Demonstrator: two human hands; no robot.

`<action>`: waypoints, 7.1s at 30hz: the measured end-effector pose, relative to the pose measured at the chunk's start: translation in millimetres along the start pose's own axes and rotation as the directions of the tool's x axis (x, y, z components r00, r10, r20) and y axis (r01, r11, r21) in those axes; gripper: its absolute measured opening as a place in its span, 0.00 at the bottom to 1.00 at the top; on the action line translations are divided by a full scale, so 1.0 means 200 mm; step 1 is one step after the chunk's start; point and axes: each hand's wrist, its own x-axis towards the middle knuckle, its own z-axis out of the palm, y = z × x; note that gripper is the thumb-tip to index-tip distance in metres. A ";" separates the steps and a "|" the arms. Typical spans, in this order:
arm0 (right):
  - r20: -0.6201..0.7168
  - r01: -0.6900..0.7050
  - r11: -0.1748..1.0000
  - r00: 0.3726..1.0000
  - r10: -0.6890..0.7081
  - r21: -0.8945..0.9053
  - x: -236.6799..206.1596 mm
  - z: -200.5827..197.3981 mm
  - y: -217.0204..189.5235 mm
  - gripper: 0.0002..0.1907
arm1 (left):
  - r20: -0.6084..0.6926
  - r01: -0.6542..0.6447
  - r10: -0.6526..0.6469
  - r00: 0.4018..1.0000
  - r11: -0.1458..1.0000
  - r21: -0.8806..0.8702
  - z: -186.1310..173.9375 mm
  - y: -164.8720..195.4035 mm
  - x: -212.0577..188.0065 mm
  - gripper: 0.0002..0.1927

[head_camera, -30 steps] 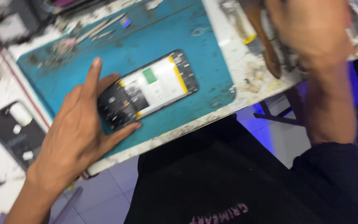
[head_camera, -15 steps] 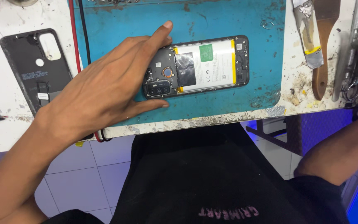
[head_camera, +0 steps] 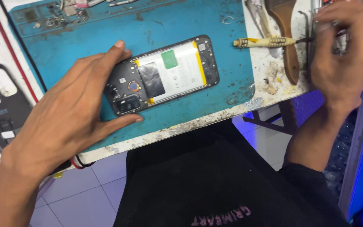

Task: The person holds a smartphone, pries open its back cover by hand, removes the back panel, and uses a screwdriver to unscrew and work on internal components of the phone on a workbench mat.

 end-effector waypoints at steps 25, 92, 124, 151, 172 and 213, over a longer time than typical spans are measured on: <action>0.518 -0.291 0.633 0.830 -0.205 0.717 0.32 0.33 -0.45 0.07 | 0.023 -0.248 0.251 0.968 0.929 0.275 -0.02 -0.15 -0.09 0.39; 0.292 0.139 0.489 0.651 -0.701 0.861 0.68 0.38 -0.80 0.13 | -0.370 -0.391 0.248 0.895 0.837 -0.384 0.10 -0.22 -0.01 0.16; 0.326 0.104 0.531 0.685 -0.651 0.841 0.58 0.43 -0.75 0.16 | -0.307 -0.308 0.199 0.931 0.880 -0.363 -0.10 -0.29 -0.20 0.19; 0.332 0.075 0.524 0.695 -0.638 0.849 0.61 0.45 -0.69 0.18 | -0.105 -0.176 0.165 0.981 0.978 -0.109 0.02 -0.25 -0.05 0.52; 0.348 0.010 0.497 0.701 -0.622 0.868 0.62 0.44 -0.63 0.19 | -0.177 -0.264 0.250 0.952 0.963 -0.057 0.02 -0.28 -0.02 0.33; 0.484 -0.104 0.753 0.820 -0.305 0.650 0.58 0.60 -0.69 0.11 | -0.308 -0.066 0.152 0.939 0.960 0.273 0.03 -0.40 -0.11 0.10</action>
